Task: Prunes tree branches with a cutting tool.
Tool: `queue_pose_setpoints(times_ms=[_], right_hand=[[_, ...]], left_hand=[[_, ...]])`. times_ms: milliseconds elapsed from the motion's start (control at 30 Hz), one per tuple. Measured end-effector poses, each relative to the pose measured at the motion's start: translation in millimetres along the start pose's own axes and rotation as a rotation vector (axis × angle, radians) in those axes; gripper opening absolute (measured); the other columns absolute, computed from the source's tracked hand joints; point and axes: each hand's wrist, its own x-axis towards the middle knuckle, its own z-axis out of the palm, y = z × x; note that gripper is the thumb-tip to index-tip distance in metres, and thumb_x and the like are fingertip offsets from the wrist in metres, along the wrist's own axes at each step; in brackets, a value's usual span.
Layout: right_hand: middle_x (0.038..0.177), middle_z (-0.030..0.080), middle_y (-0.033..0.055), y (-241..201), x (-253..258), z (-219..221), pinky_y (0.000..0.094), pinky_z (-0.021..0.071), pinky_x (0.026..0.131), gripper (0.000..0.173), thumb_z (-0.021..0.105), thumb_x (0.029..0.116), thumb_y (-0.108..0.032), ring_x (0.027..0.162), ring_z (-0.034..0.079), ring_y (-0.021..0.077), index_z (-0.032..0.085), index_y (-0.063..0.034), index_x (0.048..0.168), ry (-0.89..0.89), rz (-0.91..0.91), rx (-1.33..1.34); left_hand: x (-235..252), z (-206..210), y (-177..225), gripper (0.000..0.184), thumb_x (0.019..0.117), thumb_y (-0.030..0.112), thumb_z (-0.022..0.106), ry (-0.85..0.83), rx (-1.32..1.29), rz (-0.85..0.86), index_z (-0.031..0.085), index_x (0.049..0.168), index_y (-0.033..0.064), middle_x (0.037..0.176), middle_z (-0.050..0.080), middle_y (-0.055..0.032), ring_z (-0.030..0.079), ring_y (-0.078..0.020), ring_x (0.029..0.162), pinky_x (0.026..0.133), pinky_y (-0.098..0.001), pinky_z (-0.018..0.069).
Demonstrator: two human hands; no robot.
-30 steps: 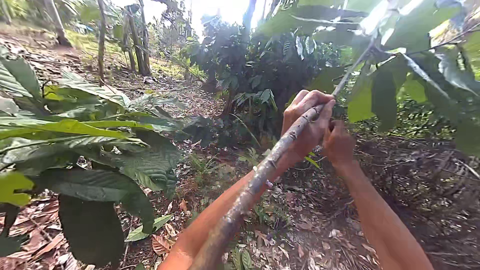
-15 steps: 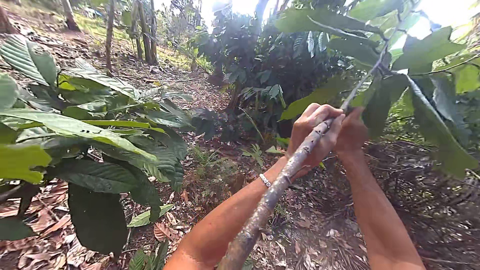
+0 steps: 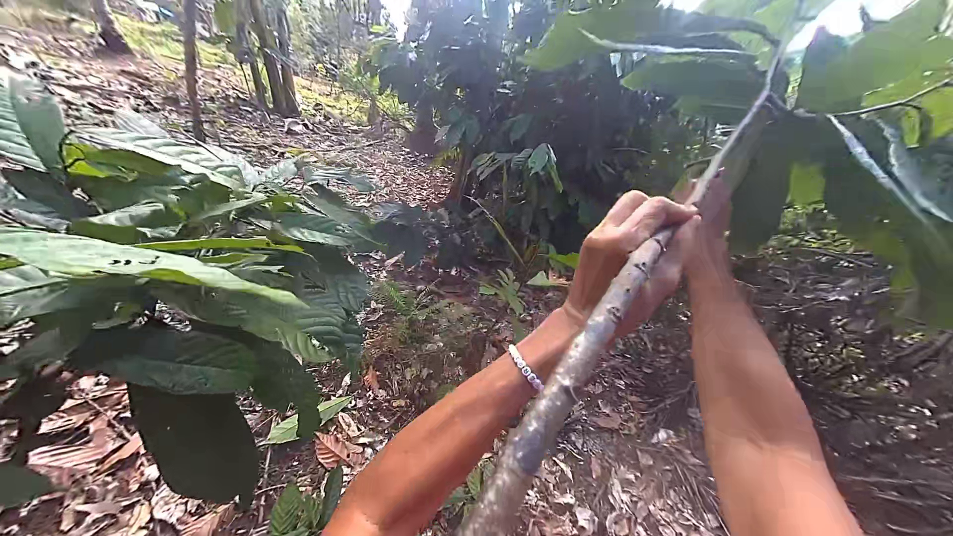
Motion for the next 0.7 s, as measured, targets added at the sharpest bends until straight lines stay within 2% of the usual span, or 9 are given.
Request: queue_pose_setpoints(times_ms=[100, 267, 433, 500, 700], right_hand=[[0.122, 0.062, 0.0389, 13, -10, 12, 0.068, 0.0501, 0.095, 0.052, 0.034, 0.112, -0.027, 0.115, 0.063, 0.0554, 0.035, 0.0104, 0.148, 0.078, -0.041, 0.018], [0.118, 0.067, 0.0329, 15, -11, 26, 0.0565, 0.0523, 0.099, 0.052, 0.029, 0.1126, -0.026, 0.113, 0.067, 0.046, 0.037, 0.0105, 0.148, 0.273, -0.02, 0.158], [0.116, 0.068, 0.0295, 0, 9, 19, 0.0512, 0.0535, 0.098, 0.047, 0.029, 0.1126, -0.022, 0.111, 0.069, 0.0413, 0.038, 0.0099, 0.146, 0.298, 0.003, 0.221], [0.117, 0.068, 0.028, -4, 16, 23, 0.0486, 0.053, 0.099, 0.047, 0.029, 0.1124, -0.023, 0.112, 0.069, 0.0393, 0.04, 0.0095, 0.145, 0.315, -0.004, 0.229], [0.116, 0.068, 0.0264, -21, 10, 29, 0.0465, 0.054, 0.097, 0.045, 0.031, 0.1121, -0.021, 0.111, 0.069, 0.0372, 0.041, 0.0084, 0.144, 0.316, -0.003, 0.258]], left_hand=[[4, 2, -8, 0.012, 0.0911, -0.004, 0.068, 0.099, -0.05, -0.003, 0.073, 0.101, -0.0049, 0.092, 0.066, -0.0124, 0.064, -0.0135, 0.081, 0.072, -0.0223, 0.0548], [3, 4, -11, 0.012, 0.0936, -0.001, 0.067, 0.099, -0.046, -0.047, 0.073, 0.102, -0.0045, 0.094, 0.067, -0.0115, 0.065, -0.0106, 0.083, 0.073, -0.0208, 0.0555], [-2, 3, -17, 0.013, 0.0945, 0.0, 0.066, 0.079, -0.045, -0.034, 0.072, 0.105, -0.004, 0.096, 0.065, -0.0104, 0.064, -0.0096, 0.081, 0.07, -0.0196, 0.0554], [-1, 6, -16, 0.011, 0.0929, -0.002, 0.066, 0.124, -0.042, -0.027, 0.073, 0.101, -0.0059, 0.092, 0.066, -0.0116, 0.064, -0.0095, 0.08, 0.07, -0.019, 0.0549], [-5, 1, -22, 0.014, 0.0938, -0.001, 0.066, 0.089, -0.035, -0.043, 0.073, 0.106, -0.0038, 0.094, 0.064, -0.0097, 0.063, -0.0092, 0.078, 0.066, -0.0194, 0.0548]])
